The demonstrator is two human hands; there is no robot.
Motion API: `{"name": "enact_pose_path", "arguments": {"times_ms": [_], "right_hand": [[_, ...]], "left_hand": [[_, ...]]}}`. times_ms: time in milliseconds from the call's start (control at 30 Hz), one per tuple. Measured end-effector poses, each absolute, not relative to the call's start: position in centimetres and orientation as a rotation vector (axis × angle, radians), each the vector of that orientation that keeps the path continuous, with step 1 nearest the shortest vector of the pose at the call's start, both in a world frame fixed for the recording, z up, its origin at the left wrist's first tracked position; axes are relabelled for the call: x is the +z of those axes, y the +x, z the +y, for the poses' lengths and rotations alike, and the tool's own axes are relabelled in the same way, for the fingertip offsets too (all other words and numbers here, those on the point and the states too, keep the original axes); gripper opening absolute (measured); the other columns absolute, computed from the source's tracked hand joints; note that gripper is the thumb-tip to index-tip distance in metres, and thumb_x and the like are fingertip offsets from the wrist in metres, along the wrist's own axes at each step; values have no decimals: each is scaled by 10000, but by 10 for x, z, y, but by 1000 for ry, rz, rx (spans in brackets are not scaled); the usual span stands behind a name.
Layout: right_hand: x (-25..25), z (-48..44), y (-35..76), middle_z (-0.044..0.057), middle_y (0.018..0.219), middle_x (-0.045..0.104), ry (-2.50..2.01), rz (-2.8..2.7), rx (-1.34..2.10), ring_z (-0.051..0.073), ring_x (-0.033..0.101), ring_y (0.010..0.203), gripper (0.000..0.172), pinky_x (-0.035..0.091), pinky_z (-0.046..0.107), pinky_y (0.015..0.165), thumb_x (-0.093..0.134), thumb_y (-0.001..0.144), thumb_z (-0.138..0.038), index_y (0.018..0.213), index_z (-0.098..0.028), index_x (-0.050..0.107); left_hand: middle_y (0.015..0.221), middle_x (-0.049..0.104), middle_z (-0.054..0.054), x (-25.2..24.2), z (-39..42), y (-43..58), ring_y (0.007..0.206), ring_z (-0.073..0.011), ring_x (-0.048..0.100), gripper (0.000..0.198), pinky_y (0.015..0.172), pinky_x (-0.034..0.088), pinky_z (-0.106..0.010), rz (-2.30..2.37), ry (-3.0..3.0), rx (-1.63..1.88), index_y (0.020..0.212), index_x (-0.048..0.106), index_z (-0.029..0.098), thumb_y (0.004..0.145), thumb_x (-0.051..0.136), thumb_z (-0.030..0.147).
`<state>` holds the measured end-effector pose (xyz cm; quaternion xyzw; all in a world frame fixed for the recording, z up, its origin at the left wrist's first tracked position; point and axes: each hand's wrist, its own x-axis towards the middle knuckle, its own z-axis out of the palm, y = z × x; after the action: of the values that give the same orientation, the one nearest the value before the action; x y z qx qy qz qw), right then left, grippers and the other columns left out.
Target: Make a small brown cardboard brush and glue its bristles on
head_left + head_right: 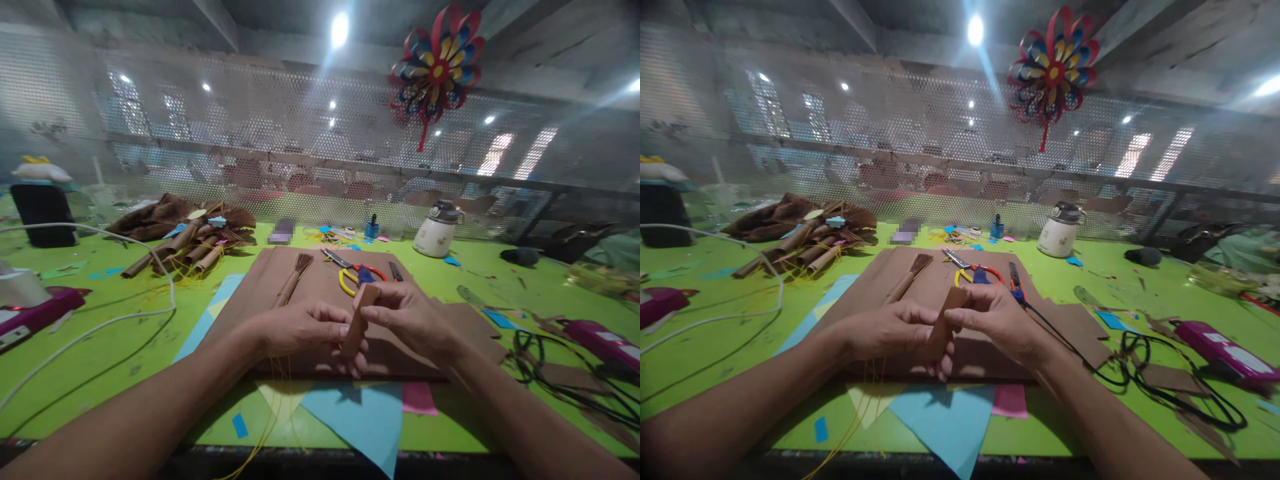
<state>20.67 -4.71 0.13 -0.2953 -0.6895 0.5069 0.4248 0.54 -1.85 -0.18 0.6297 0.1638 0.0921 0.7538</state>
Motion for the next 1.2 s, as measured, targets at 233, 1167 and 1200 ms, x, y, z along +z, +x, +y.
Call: {"name": "enact_pose_path", "arguments": {"times_ms": [233,1167,1200], "right_hand": [[-3,-43,208,0,699,590,-1042,-2098,1109,102,493,603,196,398,221,579,564,820,-327,806,-147,640],[-22,-39,203,53,729,663,-1093,-2529,457,125,555,638,174,394,227,616,510,829,-145,832,-144,684],[-21,-41,202,59,750,666,-1086,-2532,441,127,563,655,185,395,227,622,497,831,-127,827,-143,681]], "left_hand": [[777,608,-36,1,-1,3,682,-107,524,286,679,415,-254,727,1640,580,823,607,140,822,532,416],[674,597,-28,-13,-3,4,623,-141,497,174,574,328,-234,860,2591,264,777,673,169,775,530,269],[702,603,-33,-14,-3,5,638,-144,503,175,582,334,-235,835,2619,271,790,666,172,787,517,262]]}}
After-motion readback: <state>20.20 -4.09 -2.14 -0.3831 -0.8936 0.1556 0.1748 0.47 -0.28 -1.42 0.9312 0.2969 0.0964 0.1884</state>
